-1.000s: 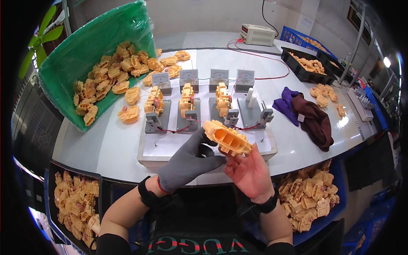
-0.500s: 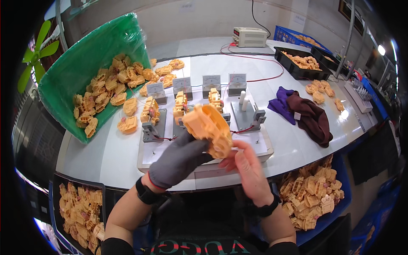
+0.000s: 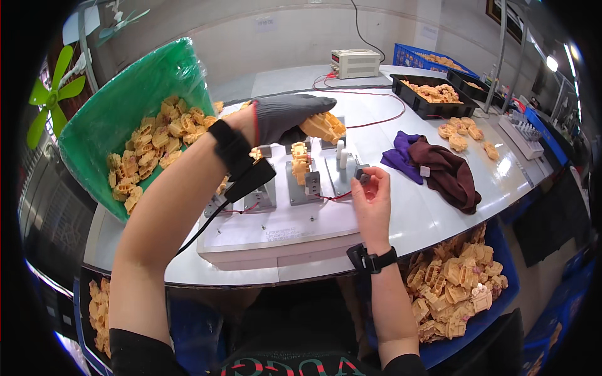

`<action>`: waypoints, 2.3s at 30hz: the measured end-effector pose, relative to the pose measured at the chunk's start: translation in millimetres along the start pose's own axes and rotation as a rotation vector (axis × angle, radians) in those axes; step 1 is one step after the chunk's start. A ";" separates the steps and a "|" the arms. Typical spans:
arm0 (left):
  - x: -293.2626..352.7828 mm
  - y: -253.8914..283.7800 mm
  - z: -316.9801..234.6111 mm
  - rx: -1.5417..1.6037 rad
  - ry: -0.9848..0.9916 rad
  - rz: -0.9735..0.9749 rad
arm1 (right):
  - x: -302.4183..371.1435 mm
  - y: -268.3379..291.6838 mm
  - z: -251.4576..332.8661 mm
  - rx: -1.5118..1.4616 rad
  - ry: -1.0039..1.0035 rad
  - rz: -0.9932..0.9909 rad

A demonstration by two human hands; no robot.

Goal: The recorder is assembling small plastic toy components using a fixture on a workbench.

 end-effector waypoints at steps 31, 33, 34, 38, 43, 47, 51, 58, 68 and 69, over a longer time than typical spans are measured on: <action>-72.4 -56.8 -12.8 -1.122 0.020 0.044 | 3.6 6.2 -3.2 -0.314 -0.059 -0.041; -94.8 -56.0 2.1 -1.159 -0.061 0.096 | 4.8 3.0 0.0 -0.294 -0.094 -0.040; -100.1 -57.9 1.1 -1.219 -0.078 0.108 | 5.3 2.9 1.9 -0.291 -0.105 -0.038; -93.6 -67.0 -21.2 -1.194 0.059 0.208 | 6.7 2.2 5.1 -0.304 -0.124 -0.034; -97.6 -76.2 -11.3 -1.140 0.128 0.053 | 6.9 3.8 4.9 -0.308 -0.099 -0.047; -97.2 -75.8 3.5 -1.257 -0.092 0.267 | 7.5 4.7 -1.5 -0.270 -0.078 -0.041; -71.1 -60.9 4.8 -0.911 0.004 0.202 | 6.4 3.3 5.2 -0.245 -0.078 -0.056; 99.0 -46.5 15.4 -0.639 -0.162 -0.143 | 3.7 11.6 3.1 -0.233 -0.099 -0.077; 199.4 -85.0 186.0 -0.516 -0.064 -1.025 | 5.6 7.7 7.1 -0.205 -0.164 -0.043; 199.4 -87.1 197.7 -0.504 -0.065 -1.019 | 5.7 8.0 6.1 -0.191 -0.174 -0.050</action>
Point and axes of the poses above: each hand's wrist, its own x-axis away from the middle knuckle, its own y-axis out of the back of the hand, z = x × y, the point moved 1 cm from there along -x, towards the middle knuckle, and after that the axes turned 11 degrees about -x, right-handed, at the moved point
